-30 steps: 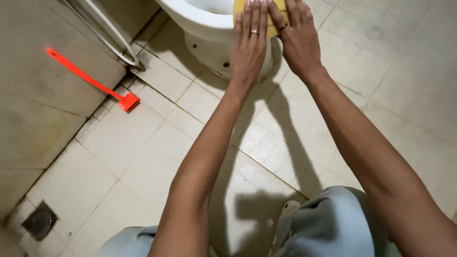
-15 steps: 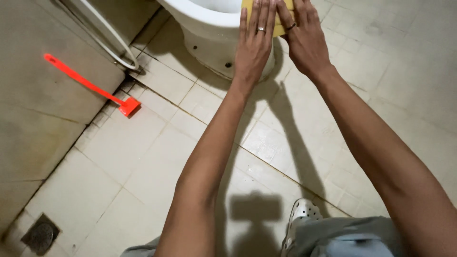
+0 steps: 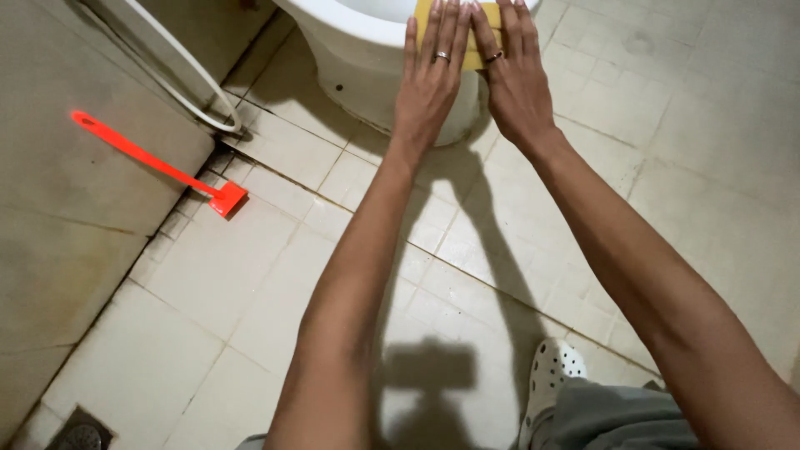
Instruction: The person cleans a white toilet using a yellow sponge. They scrub the rim, the underside of the seat, and the exterior base of the toilet bowl. The person also rinses their hands under a handheld bidet sprayer.
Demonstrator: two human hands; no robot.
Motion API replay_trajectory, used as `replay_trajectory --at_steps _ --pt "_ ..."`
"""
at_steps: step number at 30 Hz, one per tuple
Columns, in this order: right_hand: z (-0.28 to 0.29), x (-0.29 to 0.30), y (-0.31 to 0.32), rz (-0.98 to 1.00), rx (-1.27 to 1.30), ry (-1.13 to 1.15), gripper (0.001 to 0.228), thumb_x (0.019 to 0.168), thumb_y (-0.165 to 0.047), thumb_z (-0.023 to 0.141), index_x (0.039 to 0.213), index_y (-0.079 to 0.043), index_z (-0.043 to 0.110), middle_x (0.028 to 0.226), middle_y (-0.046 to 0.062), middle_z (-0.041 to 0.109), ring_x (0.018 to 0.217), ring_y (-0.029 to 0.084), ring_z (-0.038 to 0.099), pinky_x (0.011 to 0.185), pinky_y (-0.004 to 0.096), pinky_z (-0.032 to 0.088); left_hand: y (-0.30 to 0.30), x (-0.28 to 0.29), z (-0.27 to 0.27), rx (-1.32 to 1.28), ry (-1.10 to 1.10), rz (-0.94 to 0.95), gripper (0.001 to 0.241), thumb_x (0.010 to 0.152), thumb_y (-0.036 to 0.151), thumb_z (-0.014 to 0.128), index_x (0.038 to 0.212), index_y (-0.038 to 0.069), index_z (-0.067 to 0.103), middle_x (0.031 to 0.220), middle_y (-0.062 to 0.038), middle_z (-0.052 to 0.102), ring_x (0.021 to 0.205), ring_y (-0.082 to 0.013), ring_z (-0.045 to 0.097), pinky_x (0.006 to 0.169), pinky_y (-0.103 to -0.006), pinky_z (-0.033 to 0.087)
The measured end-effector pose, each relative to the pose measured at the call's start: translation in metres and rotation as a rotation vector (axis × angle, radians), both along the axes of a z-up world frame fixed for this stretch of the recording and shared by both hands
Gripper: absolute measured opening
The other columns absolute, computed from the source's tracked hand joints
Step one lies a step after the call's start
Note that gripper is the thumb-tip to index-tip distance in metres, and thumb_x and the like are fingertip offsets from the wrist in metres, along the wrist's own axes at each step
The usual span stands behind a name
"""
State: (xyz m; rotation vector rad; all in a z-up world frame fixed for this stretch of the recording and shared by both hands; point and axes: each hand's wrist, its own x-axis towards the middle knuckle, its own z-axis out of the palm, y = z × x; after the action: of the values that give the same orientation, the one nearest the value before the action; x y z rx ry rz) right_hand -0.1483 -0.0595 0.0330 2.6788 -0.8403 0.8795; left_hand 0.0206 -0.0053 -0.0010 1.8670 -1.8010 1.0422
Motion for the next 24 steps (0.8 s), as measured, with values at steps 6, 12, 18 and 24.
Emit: replay_trajectory --at_steps 6,12,18,24 --pt "-0.01 0.019 0.015 -0.06 -0.011 -0.017 0.081 0.113 -0.005 0.066 0.174 -0.025 0.016 0.176 0.014 0.016 0.163 0.038 0.015 0.136 0.049 0.03 0.011 0.023 -0.003 -0.02 -0.018 -0.087 0.094 0.093 -0.011 0.064 0.167 0.003 0.008 0.178 -0.013 0.008 0.165 -0.0319 0.005 0.137 -0.0559 0.007" --pt "-0.015 0.048 0.036 -0.134 -0.001 -0.04 0.079 0.113 -0.001 0.063 0.172 -0.025 0.015 0.177 0.013 0.014 0.163 0.037 0.013 0.138 0.049 0.025 0.022 0.055 -0.002 0.026 -0.079 -0.099 0.093 0.092 -0.013 0.062 0.167 0.004 0.01 0.178 -0.012 0.011 0.164 -0.0305 0.007 0.136 -0.0542 0.009" --pt "-0.021 0.065 0.05 -0.209 0.018 -0.033 0.084 0.108 0.008 0.058 0.172 -0.024 0.014 0.175 0.014 0.013 0.165 0.037 0.011 0.14 0.05 0.024 0.03 0.075 -0.002 -0.016 -0.033 -0.234 0.09 0.094 -0.012 0.06 0.168 0.002 0.009 0.174 -0.013 0.009 0.166 -0.0297 0.006 0.138 -0.054 0.008" --pt "-0.013 0.086 0.061 -0.266 -0.003 -0.033 0.087 0.102 0.014 0.057 0.172 -0.023 0.019 0.178 0.014 0.014 0.164 0.038 0.013 0.139 0.05 0.024 0.03 0.096 0.003 -0.018 -0.059 -0.251 0.087 0.096 -0.01 0.061 0.167 0.001 0.012 0.173 -0.014 0.011 0.165 -0.0307 0.008 0.137 -0.0549 0.01"
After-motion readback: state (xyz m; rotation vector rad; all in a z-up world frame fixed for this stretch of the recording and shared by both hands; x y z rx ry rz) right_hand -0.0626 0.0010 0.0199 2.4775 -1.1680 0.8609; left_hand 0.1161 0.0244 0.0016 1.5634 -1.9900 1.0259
